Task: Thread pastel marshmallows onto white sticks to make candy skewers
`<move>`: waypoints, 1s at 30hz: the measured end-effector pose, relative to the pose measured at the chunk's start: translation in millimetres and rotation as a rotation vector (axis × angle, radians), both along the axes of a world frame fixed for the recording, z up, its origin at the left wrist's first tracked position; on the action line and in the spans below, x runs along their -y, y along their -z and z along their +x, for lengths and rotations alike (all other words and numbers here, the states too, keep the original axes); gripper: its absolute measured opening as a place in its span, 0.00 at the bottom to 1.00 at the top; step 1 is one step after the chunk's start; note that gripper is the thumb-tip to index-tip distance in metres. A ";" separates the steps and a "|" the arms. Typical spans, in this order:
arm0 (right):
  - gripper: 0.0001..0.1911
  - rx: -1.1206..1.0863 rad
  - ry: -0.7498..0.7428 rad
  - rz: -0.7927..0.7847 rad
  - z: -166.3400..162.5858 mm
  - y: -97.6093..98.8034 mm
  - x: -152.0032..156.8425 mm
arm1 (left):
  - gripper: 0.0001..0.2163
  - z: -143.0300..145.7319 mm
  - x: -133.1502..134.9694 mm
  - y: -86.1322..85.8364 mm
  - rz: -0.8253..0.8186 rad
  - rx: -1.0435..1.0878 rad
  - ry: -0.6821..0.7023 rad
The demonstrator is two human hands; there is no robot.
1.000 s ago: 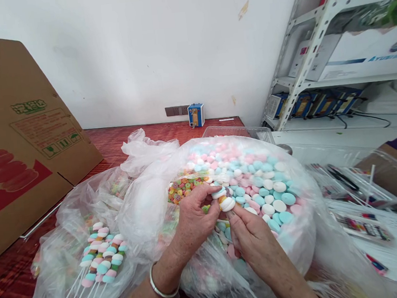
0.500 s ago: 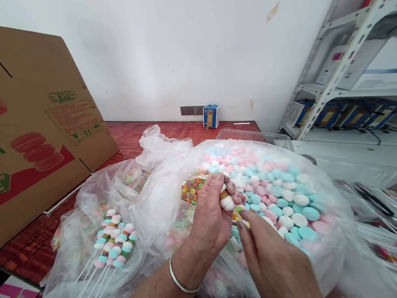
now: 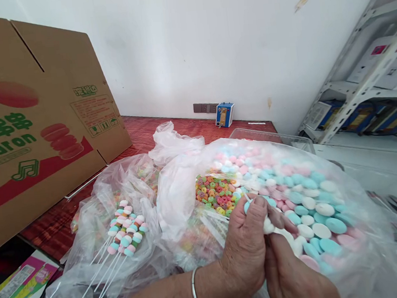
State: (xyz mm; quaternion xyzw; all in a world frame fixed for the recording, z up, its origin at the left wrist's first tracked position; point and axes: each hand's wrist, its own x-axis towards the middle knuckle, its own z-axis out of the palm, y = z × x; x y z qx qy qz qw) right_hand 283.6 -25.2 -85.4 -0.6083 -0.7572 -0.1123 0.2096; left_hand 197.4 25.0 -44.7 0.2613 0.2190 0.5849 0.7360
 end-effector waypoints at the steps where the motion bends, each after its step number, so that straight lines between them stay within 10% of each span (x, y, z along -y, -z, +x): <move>1: 0.16 -0.027 -0.036 0.014 -3.6 -0.5 -5.2 | 0.19 -3.9 -0.7 1.8 0.013 -0.029 -0.021; 6: 0.19 -0.202 0.005 0.040 -22.5 -14.4 -27.3 | 0.16 -51.0 -22.3 11.1 0.250 -0.419 -0.113; 10: 0.18 -0.173 0.055 0.018 -23.8 -18.9 -33.3 | 0.12 -107.6 -60.4 18.8 0.546 -1.210 -0.496; 14: 0.17 -0.170 0.037 -0.030 -22.5 -9.7 -33.0 | 0.15 -142.4 -88.1 27.4 0.797 -1.738 -0.407; 30: 0.13 -0.080 0.054 -0.246 -37.2 -3.8 -39.7 | 0.07 -125.7 -70.9 25.7 0.702 -1.559 -0.415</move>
